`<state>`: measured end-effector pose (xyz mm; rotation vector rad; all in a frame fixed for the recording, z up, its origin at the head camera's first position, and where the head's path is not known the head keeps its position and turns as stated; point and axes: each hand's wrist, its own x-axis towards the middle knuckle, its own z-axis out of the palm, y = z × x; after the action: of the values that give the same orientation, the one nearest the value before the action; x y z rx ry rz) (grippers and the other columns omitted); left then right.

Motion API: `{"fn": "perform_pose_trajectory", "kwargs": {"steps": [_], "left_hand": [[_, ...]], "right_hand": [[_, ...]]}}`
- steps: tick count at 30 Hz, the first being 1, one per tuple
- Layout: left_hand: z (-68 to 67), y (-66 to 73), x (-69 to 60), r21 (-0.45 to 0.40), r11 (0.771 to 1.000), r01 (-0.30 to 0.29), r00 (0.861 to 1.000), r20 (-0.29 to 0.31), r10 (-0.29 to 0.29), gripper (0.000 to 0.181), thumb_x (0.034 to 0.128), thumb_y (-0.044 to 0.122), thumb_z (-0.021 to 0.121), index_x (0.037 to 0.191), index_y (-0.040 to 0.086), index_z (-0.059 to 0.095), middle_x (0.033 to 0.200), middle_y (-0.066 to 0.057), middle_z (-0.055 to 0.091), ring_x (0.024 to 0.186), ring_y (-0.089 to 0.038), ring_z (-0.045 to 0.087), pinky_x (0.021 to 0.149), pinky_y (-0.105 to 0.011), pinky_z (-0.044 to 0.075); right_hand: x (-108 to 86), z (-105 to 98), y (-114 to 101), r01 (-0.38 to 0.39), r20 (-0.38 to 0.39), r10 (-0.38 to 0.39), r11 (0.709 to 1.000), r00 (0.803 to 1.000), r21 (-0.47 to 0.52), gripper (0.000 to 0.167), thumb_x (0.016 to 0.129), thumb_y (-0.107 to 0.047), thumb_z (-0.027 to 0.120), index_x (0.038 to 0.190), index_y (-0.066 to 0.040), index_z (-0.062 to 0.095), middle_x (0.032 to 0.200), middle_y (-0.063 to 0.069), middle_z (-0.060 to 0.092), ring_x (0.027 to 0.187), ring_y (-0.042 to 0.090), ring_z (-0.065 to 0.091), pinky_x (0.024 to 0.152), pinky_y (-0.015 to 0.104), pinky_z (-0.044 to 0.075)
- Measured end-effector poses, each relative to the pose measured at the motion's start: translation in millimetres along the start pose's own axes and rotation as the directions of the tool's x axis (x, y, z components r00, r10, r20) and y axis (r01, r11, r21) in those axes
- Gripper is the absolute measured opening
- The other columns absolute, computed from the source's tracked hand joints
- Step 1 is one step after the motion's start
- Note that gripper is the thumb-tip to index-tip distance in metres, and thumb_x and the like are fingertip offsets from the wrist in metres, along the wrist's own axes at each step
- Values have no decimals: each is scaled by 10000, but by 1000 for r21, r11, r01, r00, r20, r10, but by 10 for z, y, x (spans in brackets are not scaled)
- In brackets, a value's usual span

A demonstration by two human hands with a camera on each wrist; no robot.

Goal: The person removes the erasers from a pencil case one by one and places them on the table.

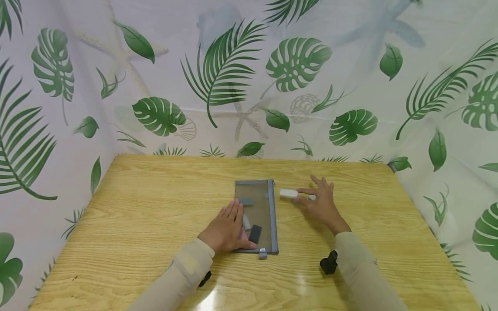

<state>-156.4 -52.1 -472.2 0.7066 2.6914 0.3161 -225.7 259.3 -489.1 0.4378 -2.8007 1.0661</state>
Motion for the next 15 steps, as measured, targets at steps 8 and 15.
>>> {"fn": "perform_pose_trajectory", "kwargs": {"steps": [8, 15], "left_hand": [[12, -9, 10, 9, 1000, -2, 1000, 1, 2, 1122, 897, 686, 617, 1584, -78, 164, 1655, -254, 92, 1542, -356, 95, 1241, -458, 163], [2, -5, 8, 4, 1000, -1, 1000, 11, 1, 1111, 909, 669, 616, 1583, -83, 153, 1654, -262, 76, 1542, -364, 79, 1242, -464, 149]], "right_hand": [[-72, -180, 175, -4, -41, 2, 999, 999, -47, 294, 899, -143, 788, 1118, 49, 753, 1490, 419, 338, 1379, 713, 116, 1086, 776, -119], [-166, -314, 283, -18, -66, 15, 999, 998, -36, 318, 883, -126, 798, 1137, 57, 743, 1485, 430, 334, 1374, 719, 115, 1076, 784, -123]]}}
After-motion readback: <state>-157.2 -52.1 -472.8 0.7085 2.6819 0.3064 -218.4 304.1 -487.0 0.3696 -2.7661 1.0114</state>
